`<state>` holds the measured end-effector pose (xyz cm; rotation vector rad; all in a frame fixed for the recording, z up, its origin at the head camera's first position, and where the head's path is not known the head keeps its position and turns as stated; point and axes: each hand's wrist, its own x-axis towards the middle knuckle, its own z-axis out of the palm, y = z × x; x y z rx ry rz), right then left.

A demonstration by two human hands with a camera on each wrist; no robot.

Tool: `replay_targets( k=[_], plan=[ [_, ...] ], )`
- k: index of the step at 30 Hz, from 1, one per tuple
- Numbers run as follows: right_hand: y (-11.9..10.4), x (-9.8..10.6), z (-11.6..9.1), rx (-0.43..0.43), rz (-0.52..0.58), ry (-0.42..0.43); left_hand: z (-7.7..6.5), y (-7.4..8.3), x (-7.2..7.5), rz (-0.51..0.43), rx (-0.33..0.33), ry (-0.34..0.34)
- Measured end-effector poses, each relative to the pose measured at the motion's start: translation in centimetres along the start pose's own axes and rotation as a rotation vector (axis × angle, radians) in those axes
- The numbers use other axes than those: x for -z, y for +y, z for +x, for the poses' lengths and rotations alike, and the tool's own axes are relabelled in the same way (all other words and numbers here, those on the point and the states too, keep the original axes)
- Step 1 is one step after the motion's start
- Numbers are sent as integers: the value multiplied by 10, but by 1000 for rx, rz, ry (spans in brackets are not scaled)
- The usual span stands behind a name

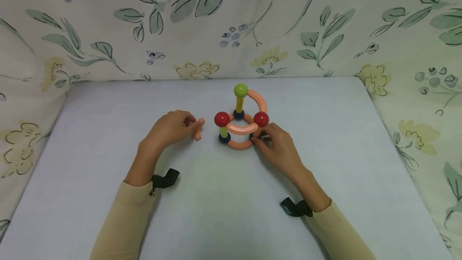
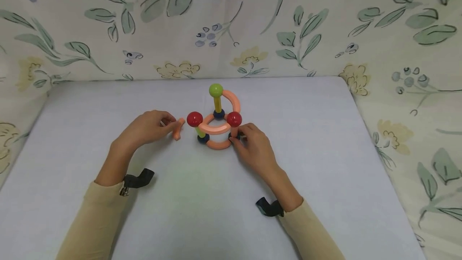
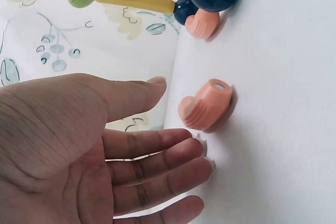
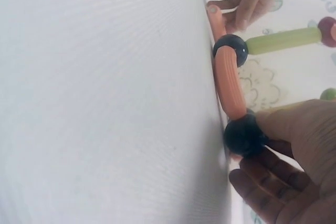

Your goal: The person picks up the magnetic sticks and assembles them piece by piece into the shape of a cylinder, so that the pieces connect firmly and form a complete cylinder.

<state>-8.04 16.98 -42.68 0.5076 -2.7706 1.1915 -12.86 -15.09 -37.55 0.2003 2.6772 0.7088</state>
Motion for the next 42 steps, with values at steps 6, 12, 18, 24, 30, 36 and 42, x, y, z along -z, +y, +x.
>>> replay_targets(
  k=[6, 12, 18, 24, 30, 36, 42],
  plan=[
    [-1, -1, -1, -11, 2, -11, 1, 3, -8, 7, 5, 32],
    [-2, 1, -3, -5, 1, 5, 7, 9, -17, 3, -4, 92],
    [0, 2, 0, -16, 2, -14, 9, 12, -22, -16, 23, 117],
    [1, 0, -1, -17, 6, -12, 7, 11, -22, -6, 11, 135],
    [0, -1, -3, -10, 4, 2, 8, 12, -22, -7, -1, 123],
    [2, -4, -2, -8, -1, 11, 9, 11, -21, -25, -18, 107],
    [1, -5, -3, -15, 8, 7, 4, 7, -19, -46, -14, 65]
  ],
)
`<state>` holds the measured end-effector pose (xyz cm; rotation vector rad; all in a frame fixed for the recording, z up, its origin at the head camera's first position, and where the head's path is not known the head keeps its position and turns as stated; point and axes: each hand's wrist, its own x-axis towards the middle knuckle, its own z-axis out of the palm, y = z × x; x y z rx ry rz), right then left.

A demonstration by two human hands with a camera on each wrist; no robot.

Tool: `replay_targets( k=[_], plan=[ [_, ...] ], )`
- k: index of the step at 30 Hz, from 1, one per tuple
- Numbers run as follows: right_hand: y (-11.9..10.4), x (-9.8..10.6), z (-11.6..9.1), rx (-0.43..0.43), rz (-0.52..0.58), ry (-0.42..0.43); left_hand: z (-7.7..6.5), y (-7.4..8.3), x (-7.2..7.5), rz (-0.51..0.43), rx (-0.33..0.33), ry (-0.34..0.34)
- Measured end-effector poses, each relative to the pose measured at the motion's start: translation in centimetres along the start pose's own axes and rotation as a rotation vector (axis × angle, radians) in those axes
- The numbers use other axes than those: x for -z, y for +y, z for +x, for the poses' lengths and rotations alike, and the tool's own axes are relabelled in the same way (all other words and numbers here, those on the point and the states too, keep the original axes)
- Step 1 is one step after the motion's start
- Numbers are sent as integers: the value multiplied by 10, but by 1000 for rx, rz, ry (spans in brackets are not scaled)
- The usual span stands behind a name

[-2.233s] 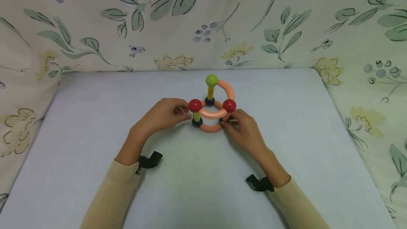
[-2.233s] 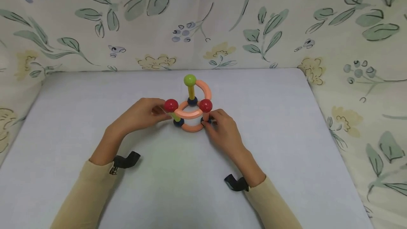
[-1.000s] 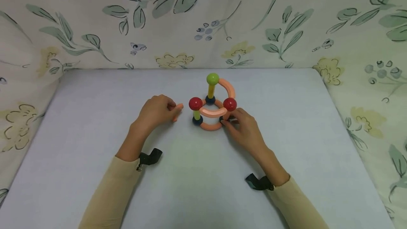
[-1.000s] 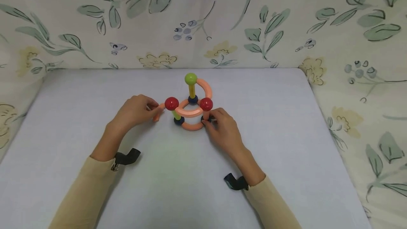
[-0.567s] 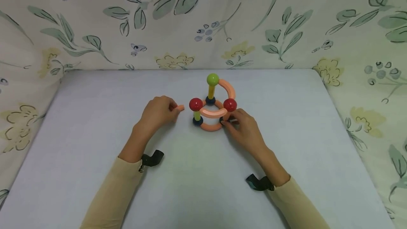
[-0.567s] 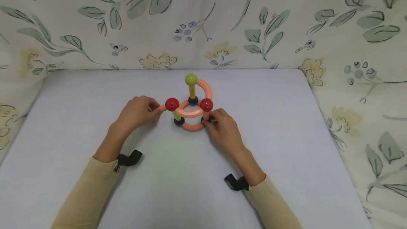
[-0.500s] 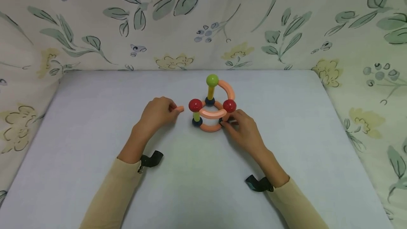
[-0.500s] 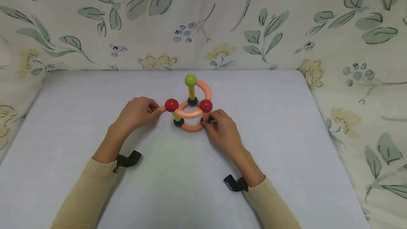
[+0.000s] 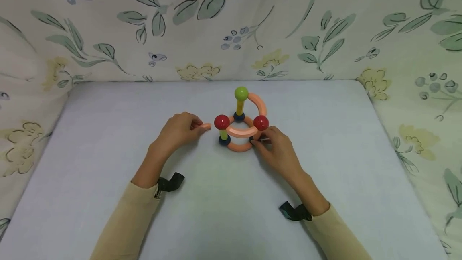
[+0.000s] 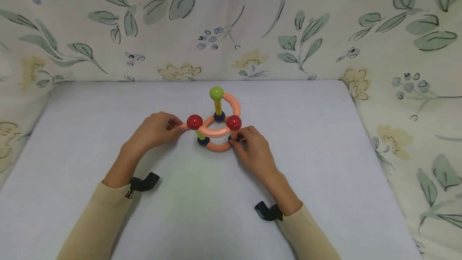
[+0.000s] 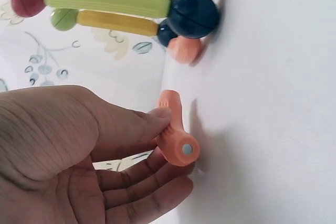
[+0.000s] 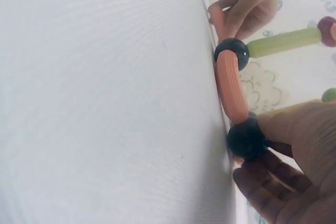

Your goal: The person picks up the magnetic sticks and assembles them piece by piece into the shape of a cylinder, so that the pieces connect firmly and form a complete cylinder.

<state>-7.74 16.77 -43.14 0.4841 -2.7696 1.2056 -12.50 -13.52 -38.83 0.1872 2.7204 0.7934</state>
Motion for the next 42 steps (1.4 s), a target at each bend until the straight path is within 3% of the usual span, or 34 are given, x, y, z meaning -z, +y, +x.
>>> replay_targets(
  k=[4, 11, 17, 28, 42],
  plan=[
    [1, -4, -4, 1, 6, -11, -6, -4, 4, -48, 18, -43],
    [1, -6, -6, 2, 8, -16, -10, -4, 8, -115, 40, -57],
    [2, -3, -9, -4, -7, -17, -8, -3, 10, -128, 17, -44],
    [0, 0, 1, 10, -11, -35, -3, -13, 28, -256, -16, 10],
    [5, 6, 3, 5, -36, -50, -2, -6, 26, -319, -76, 10]
  ],
)
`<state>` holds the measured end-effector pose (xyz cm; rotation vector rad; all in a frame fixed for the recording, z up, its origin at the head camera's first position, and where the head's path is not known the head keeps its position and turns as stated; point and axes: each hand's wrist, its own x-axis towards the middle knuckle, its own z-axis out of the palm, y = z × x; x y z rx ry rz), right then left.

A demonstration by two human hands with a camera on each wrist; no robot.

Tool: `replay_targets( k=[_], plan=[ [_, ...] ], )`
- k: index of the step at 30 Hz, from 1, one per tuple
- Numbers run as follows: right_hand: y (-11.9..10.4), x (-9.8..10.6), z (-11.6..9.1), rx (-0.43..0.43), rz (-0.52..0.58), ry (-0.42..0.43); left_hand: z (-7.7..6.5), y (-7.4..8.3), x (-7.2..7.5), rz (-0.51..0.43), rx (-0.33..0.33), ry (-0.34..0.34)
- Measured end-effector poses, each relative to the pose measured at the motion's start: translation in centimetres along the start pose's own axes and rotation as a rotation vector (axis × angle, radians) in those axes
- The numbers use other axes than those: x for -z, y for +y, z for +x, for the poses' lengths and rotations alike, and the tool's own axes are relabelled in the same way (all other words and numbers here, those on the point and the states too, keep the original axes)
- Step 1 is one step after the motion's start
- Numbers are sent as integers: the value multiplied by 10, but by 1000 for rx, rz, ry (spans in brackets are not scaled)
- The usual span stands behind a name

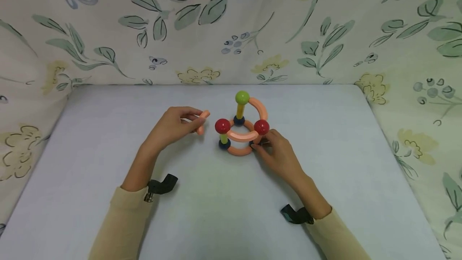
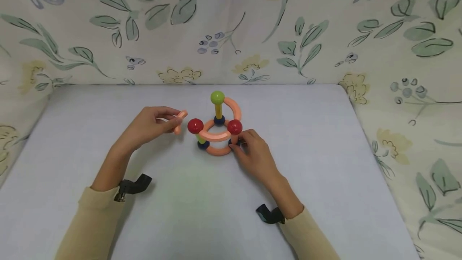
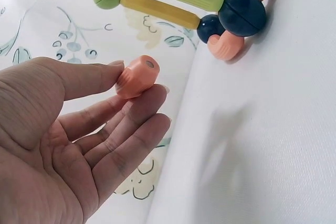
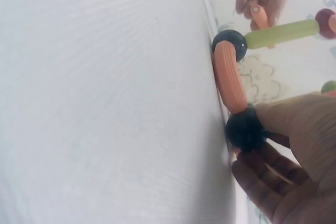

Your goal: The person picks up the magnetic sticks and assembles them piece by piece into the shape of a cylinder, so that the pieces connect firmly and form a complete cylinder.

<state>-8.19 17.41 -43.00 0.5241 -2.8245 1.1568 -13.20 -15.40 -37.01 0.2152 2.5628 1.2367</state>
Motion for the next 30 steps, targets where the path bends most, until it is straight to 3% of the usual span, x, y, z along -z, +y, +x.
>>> replay_targets(
  k=[6, 14, 22, 30],
  plan=[
    [3, 0, -2, 7, 5, 5, 2, 1, -2, -34, -8, -13],
    [4, 1, 2, 28, 14, -8, 4, 8, 1, -168, -25, -16],
    [1, 0, 2, 38, 17, 8, 9, 30, 11, -247, -80, -21],
    [2, 0, 0, 23, 18, 6, 18, 44, -1, -306, -92, -27]
  ],
)
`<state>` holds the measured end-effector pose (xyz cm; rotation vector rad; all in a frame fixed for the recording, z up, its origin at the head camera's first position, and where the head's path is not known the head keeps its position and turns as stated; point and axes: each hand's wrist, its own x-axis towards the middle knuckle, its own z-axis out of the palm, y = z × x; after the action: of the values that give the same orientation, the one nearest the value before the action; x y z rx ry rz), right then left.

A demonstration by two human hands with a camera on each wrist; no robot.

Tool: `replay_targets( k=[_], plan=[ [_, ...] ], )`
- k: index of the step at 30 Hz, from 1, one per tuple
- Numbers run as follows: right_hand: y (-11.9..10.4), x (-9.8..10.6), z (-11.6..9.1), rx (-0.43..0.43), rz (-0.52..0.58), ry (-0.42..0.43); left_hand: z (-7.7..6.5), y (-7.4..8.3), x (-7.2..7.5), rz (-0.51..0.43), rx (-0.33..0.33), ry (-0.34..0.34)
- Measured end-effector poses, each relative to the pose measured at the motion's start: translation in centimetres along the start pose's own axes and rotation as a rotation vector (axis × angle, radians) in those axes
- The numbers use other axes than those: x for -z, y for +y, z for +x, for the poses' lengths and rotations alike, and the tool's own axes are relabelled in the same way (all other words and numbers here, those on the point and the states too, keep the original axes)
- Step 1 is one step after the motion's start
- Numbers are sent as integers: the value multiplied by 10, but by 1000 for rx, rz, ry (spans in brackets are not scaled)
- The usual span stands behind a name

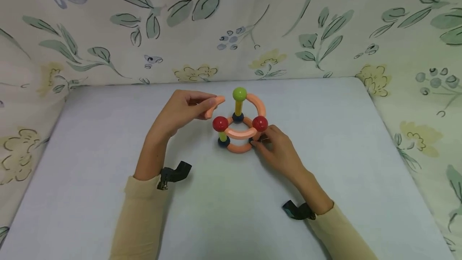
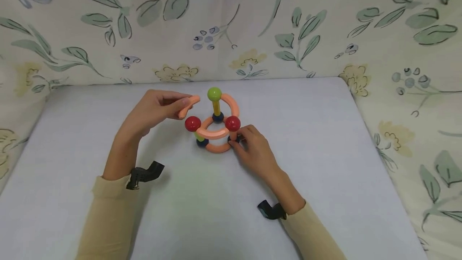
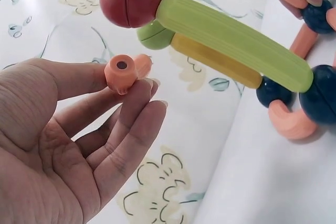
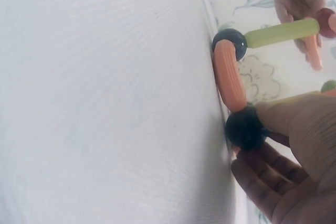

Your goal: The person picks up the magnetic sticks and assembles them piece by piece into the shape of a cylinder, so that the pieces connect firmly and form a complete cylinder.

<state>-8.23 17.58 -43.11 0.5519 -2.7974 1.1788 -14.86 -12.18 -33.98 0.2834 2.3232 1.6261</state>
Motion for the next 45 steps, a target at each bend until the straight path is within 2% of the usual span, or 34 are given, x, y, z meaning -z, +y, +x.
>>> replay_targets(
  k=[5, 13, 20, 26, 33, 45],
  plan=[
    [-1, 0, -2, 11, 7, -2, 4, -1, -7, -3, -8, -17],
    [-1, 1, 1, 38, 10, 10, 9, 4, -11, 25, -30, 14],
    [0, 2, 3, 25, 10, 2, 9, 7, -13, 7, -5, 30],
    [-2, 2, 2, -1, 6, -7, 6, 10, -10, -29, 6, -21],
    [-1, 1, 1, -14, -1, -8, 6, 6, -7, -47, 3, -71],
    [-2, 0, 0, -4, 15, -3, 2, 8, -5, -55, 22, -92]
  ],
)
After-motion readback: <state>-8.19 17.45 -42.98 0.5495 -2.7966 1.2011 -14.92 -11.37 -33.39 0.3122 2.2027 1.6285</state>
